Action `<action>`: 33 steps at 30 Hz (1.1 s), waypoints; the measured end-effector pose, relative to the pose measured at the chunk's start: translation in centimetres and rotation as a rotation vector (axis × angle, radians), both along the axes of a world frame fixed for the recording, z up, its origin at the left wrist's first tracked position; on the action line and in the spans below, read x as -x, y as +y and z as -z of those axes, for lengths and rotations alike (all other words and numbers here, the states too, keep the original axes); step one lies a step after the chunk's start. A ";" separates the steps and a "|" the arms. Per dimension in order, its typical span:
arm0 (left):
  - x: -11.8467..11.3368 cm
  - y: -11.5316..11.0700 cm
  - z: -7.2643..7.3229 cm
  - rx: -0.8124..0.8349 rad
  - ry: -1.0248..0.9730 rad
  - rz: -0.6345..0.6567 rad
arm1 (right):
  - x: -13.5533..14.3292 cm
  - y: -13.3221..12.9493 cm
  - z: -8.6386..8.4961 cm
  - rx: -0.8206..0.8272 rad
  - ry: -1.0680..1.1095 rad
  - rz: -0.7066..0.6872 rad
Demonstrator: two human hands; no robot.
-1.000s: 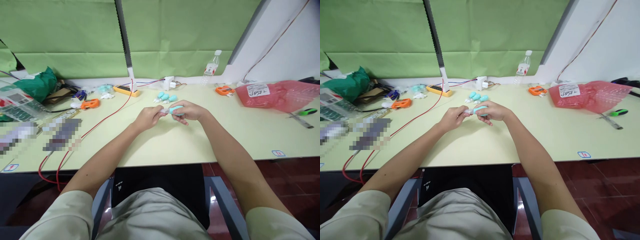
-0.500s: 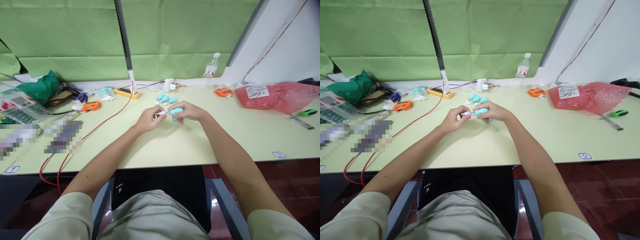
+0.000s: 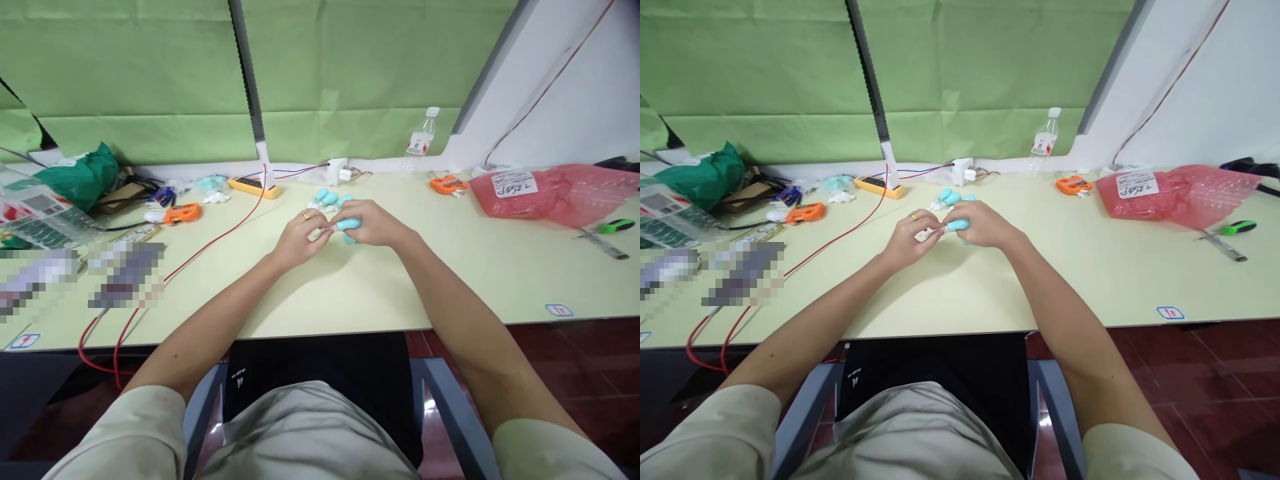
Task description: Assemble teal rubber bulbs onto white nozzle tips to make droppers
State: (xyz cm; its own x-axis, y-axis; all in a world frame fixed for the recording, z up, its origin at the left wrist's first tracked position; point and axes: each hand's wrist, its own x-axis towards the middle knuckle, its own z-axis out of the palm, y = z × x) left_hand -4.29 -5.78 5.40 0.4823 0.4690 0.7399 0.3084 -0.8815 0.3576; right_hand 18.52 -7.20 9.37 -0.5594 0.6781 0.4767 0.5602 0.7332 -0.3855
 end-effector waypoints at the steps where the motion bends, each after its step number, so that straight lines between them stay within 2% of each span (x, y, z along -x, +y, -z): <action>1: 0.0 0.0 0.0 0.016 -0.002 0.007 | 0.1 0.0 0.2 -0.033 -0.023 0.020; 7: 0.2 0.1 -0.5 0.168 0.011 0.097 | 0.4 0.0 0.7 -0.123 -0.126 0.094; 14: 0.1 0.1 -0.2 0.218 0.011 0.091 | 0.1 0.2 0.6 0.035 -0.049 0.012; 19: 0.1 0.1 -0.1 0.140 0.080 0.090 | 0.4 0.1 0.6 0.074 -0.029 -0.008; 22: 0.1 0.1 0.1 0.151 0.086 0.058 | 0.5 0.0 0.7 0.095 -0.008 -0.013; 26: -0.1 0.4 0.5 0.265 -0.007 0.043 | 0.5 0.0 0.6 0.070 -0.005 0.000; 30: -0.2 0.8 1.0 0.418 -0.164 0.093 | 0.3 0.0 0.5 0.027 -0.040 0.015; 33: -0.2 1.2 1.0 0.464 -0.261 0.098 | -0.4 0.4 0.4 0.015 -0.012 0.073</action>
